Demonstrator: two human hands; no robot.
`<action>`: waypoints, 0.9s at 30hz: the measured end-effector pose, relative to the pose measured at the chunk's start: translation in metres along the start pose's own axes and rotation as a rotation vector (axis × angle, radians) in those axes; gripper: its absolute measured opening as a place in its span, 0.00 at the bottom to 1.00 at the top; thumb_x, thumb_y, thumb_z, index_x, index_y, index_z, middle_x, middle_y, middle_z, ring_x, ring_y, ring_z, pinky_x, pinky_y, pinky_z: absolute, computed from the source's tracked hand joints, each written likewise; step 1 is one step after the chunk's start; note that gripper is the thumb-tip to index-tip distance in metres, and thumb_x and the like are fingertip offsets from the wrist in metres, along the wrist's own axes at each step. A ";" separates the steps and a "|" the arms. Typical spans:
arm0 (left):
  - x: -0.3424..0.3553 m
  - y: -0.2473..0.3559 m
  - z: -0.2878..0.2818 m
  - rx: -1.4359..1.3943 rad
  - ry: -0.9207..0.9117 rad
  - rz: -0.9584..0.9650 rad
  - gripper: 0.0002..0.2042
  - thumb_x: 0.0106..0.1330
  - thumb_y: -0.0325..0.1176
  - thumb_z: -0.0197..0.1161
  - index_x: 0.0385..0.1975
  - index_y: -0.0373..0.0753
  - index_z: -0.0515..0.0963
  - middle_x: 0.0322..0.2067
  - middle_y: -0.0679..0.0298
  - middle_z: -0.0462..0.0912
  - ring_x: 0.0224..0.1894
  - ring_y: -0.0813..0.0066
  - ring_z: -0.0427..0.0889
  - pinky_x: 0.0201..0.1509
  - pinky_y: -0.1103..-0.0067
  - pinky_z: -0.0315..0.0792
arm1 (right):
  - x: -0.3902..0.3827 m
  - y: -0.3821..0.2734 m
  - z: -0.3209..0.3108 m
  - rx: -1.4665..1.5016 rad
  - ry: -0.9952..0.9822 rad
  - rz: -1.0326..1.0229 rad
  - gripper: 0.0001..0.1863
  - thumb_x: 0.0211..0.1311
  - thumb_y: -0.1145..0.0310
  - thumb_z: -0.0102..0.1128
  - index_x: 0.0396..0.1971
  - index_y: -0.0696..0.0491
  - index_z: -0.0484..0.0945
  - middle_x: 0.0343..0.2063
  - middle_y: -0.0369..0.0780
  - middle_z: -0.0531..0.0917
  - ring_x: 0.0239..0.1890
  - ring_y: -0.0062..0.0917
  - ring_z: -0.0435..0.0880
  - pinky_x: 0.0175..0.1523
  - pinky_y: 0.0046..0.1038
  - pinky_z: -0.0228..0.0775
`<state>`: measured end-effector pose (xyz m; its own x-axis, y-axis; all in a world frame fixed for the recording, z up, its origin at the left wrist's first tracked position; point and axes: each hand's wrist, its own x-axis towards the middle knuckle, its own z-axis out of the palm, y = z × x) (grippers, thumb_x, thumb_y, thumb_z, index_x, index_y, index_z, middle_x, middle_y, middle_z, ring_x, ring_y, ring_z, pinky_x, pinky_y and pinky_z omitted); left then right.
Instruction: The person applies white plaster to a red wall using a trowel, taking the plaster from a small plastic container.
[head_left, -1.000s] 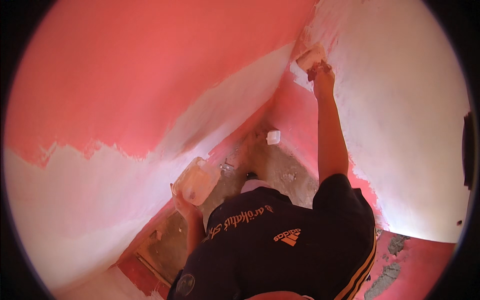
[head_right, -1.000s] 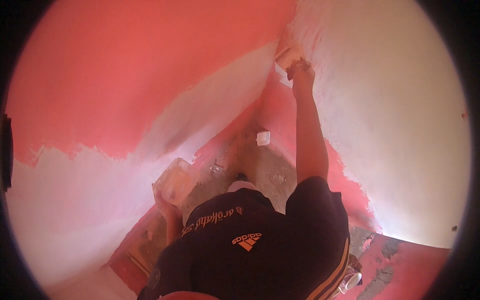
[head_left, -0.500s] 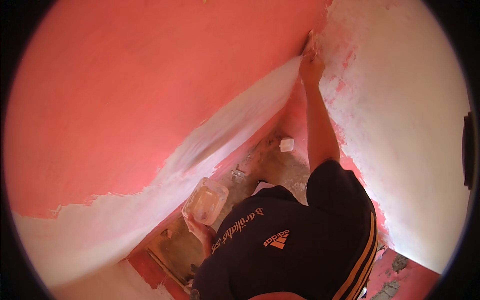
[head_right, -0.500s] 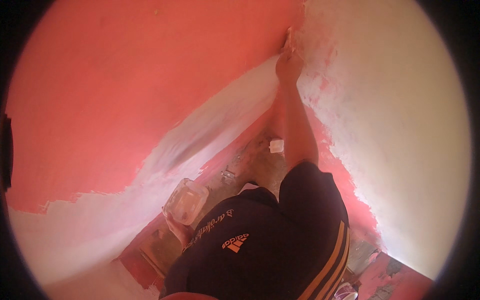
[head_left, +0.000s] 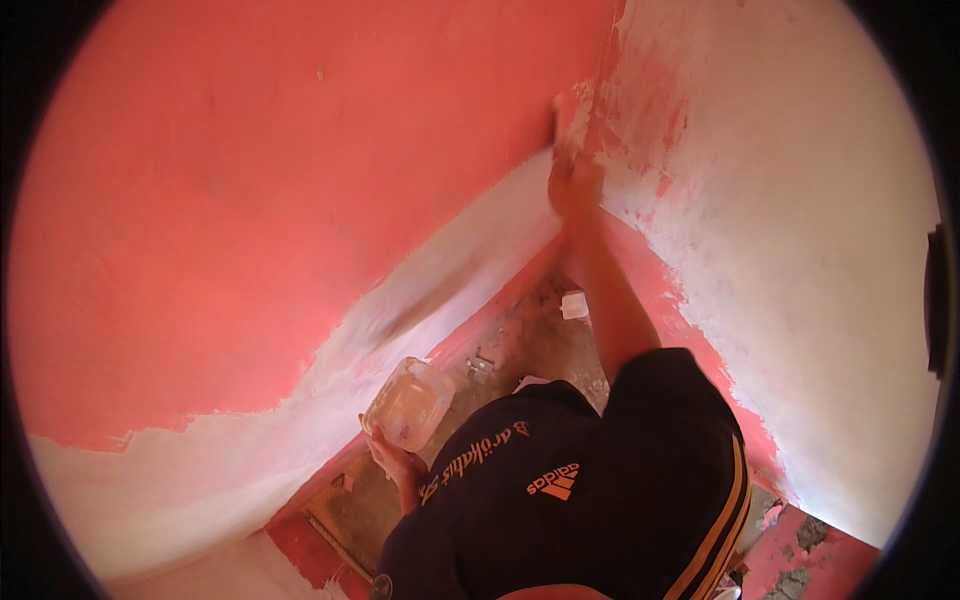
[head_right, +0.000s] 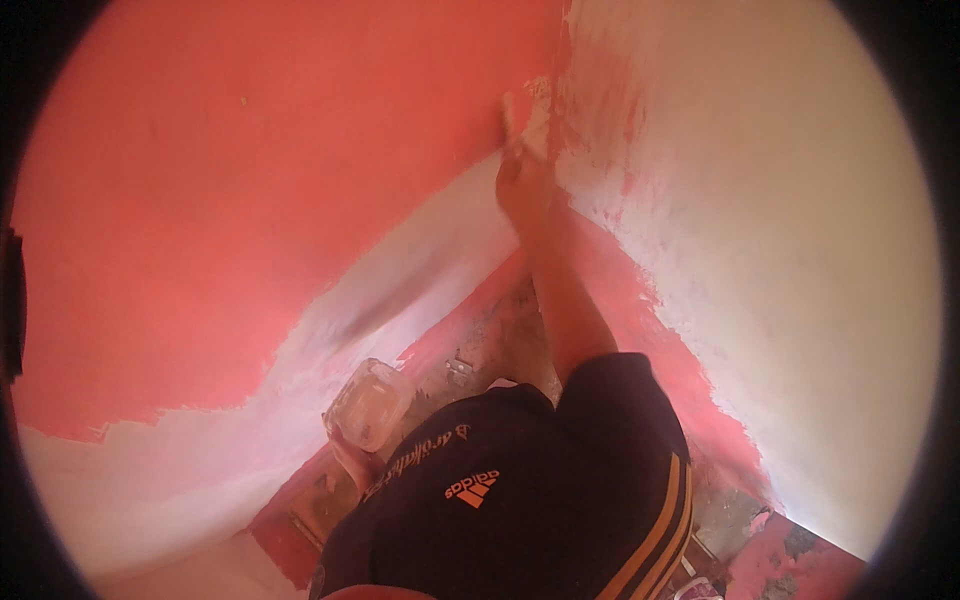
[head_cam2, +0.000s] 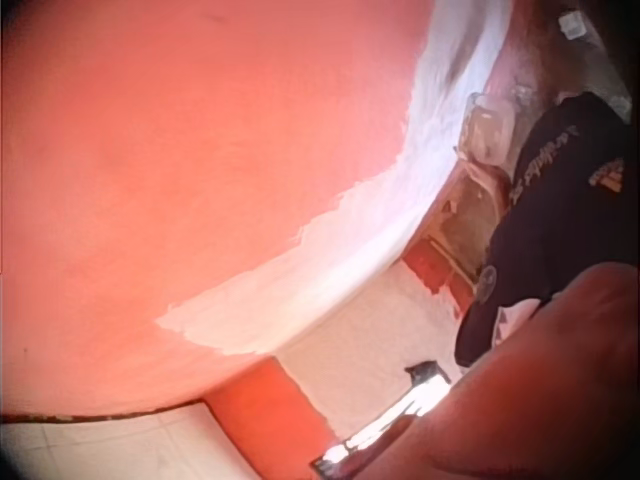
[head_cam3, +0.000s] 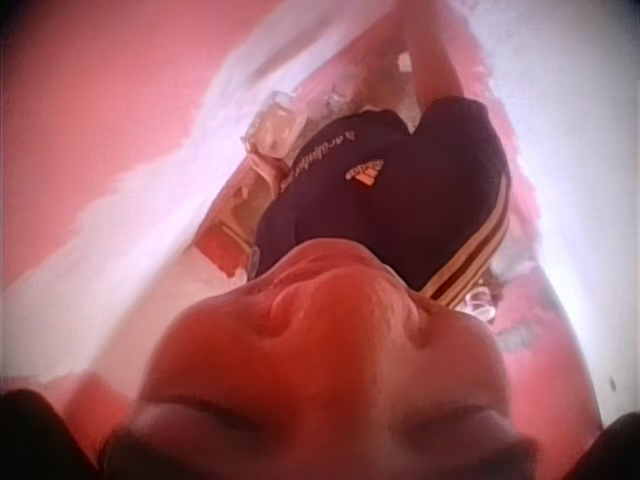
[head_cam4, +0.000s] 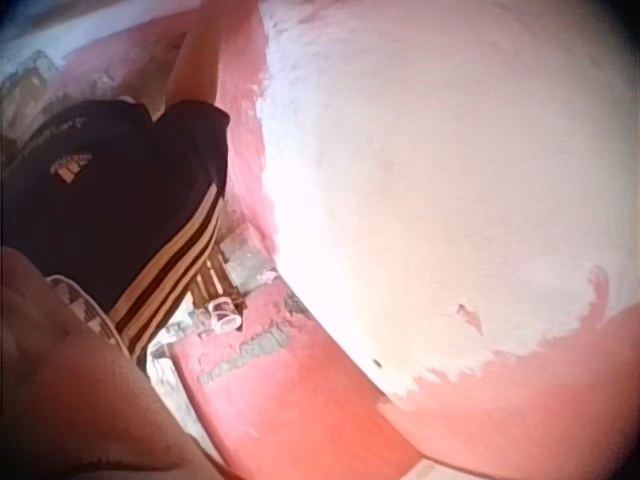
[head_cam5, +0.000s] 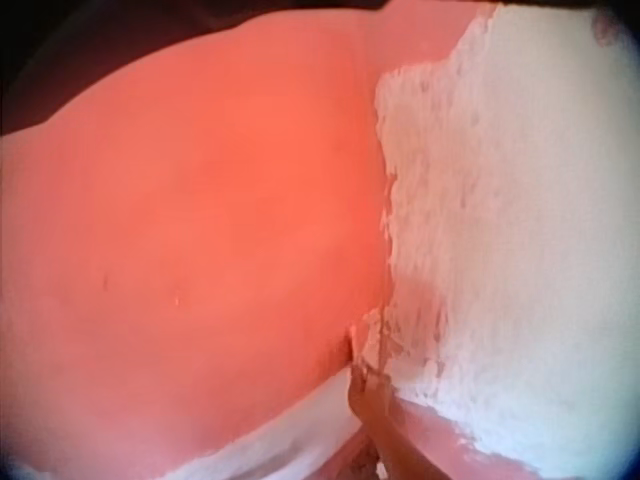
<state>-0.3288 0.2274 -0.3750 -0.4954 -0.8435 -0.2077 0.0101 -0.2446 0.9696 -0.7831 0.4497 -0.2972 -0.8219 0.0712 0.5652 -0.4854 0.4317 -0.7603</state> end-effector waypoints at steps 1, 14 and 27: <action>0.002 -0.001 0.002 -0.003 0.000 0.004 0.30 0.77 0.44 0.49 0.76 0.39 0.56 0.69 0.56 0.66 0.68 0.63 0.67 0.67 0.68 0.68 | -0.008 0.001 -0.002 0.002 0.002 -0.004 0.23 0.73 0.66 0.45 0.66 0.44 0.75 0.30 0.54 0.83 0.32 0.47 0.84 0.39 0.41 0.74; 0.000 0.006 -0.007 -0.067 -0.023 0.001 0.28 0.78 0.41 0.46 0.75 0.38 0.58 0.65 0.56 0.69 0.63 0.65 0.72 0.65 0.71 0.70 | -0.037 -0.027 0.013 -0.143 -0.129 -0.075 0.18 0.69 0.69 0.52 0.55 0.58 0.79 0.31 0.56 0.84 0.33 0.52 0.83 0.40 0.45 0.76; -0.004 0.026 -0.035 -0.250 -0.071 -0.103 0.28 0.77 0.40 0.45 0.75 0.39 0.58 0.65 0.55 0.69 0.64 0.63 0.72 0.63 0.72 0.72 | -0.072 -0.076 -0.001 0.126 -0.053 -0.289 0.15 0.71 0.65 0.52 0.41 0.60 0.83 0.28 0.55 0.84 0.33 0.49 0.84 0.39 0.42 0.74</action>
<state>-0.2963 0.2083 -0.3535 -0.5646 -0.7746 -0.2849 0.1666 -0.4450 0.8799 -0.6867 0.4120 -0.2795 -0.6574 -0.0866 0.7486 -0.7315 0.3118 -0.6063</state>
